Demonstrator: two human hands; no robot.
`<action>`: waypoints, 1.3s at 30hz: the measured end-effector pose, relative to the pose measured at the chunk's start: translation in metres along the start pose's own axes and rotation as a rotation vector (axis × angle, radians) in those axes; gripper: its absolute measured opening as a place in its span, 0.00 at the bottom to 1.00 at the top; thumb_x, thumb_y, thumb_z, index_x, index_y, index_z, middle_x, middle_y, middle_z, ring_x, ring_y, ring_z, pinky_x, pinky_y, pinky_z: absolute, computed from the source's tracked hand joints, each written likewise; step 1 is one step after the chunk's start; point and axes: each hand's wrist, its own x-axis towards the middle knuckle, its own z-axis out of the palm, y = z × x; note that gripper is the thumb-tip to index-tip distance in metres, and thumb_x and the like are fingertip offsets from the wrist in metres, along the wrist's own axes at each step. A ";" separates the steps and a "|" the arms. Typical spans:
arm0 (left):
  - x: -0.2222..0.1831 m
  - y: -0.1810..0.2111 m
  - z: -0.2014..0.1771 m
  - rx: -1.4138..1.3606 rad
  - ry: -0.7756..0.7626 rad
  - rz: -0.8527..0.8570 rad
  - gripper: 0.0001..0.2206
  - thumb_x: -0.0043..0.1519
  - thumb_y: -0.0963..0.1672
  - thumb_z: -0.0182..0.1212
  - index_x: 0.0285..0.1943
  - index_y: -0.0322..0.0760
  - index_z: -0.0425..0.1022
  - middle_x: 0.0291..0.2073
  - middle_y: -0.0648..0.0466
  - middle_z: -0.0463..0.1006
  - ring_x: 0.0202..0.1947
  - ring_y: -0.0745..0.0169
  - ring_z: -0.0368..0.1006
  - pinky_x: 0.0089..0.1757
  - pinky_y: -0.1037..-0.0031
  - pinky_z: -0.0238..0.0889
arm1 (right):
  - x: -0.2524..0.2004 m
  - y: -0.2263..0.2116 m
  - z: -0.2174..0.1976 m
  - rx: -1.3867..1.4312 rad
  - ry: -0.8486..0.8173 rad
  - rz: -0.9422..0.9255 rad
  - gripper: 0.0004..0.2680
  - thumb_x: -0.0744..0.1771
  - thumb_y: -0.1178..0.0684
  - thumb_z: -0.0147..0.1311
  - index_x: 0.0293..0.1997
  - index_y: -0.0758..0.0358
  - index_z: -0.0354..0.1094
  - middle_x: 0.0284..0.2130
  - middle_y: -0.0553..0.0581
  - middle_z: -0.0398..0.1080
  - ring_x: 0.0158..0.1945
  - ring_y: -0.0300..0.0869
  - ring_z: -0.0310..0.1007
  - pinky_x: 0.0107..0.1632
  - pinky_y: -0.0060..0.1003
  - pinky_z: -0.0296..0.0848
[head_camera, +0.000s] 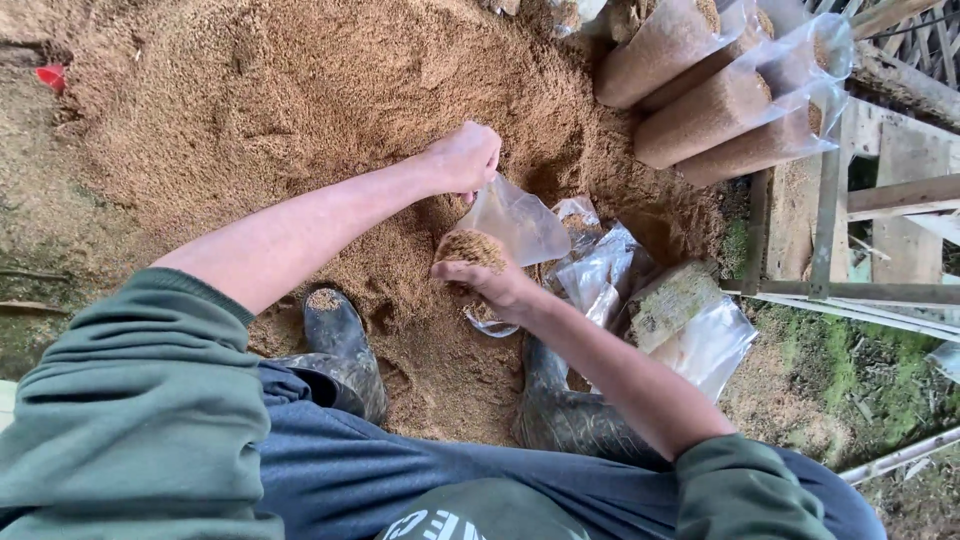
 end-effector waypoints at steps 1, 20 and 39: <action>-0.002 0.004 0.000 -0.004 0.002 0.000 0.10 0.61 0.35 0.54 0.26 0.29 0.71 0.14 0.48 0.74 0.12 0.64 0.75 0.18 0.81 0.67 | -0.008 -0.014 0.002 -0.003 0.000 0.004 0.16 0.60 0.51 0.71 0.46 0.63 0.68 0.30 0.60 0.73 0.32 0.44 0.74 0.25 0.34 0.76; -0.014 0.026 0.000 0.179 -0.016 -0.127 0.08 0.64 0.37 0.57 0.45 0.20 0.77 0.25 0.40 0.80 0.17 0.62 0.77 0.24 0.76 0.71 | -0.016 -0.087 -0.070 -0.250 0.101 -0.295 0.11 0.64 0.53 0.65 0.44 0.65 0.65 0.30 0.60 0.70 0.33 0.42 0.71 0.27 0.30 0.71; 0.026 0.031 0.037 0.178 0.055 -0.250 0.14 0.59 0.44 0.52 0.23 0.41 0.80 0.06 0.54 0.73 0.12 0.55 0.76 0.28 0.64 0.72 | 0.009 -0.077 -0.063 -0.386 0.271 -0.667 0.10 0.58 0.68 0.69 0.37 0.68 0.72 0.19 0.57 0.68 0.23 0.35 0.70 0.25 0.26 0.70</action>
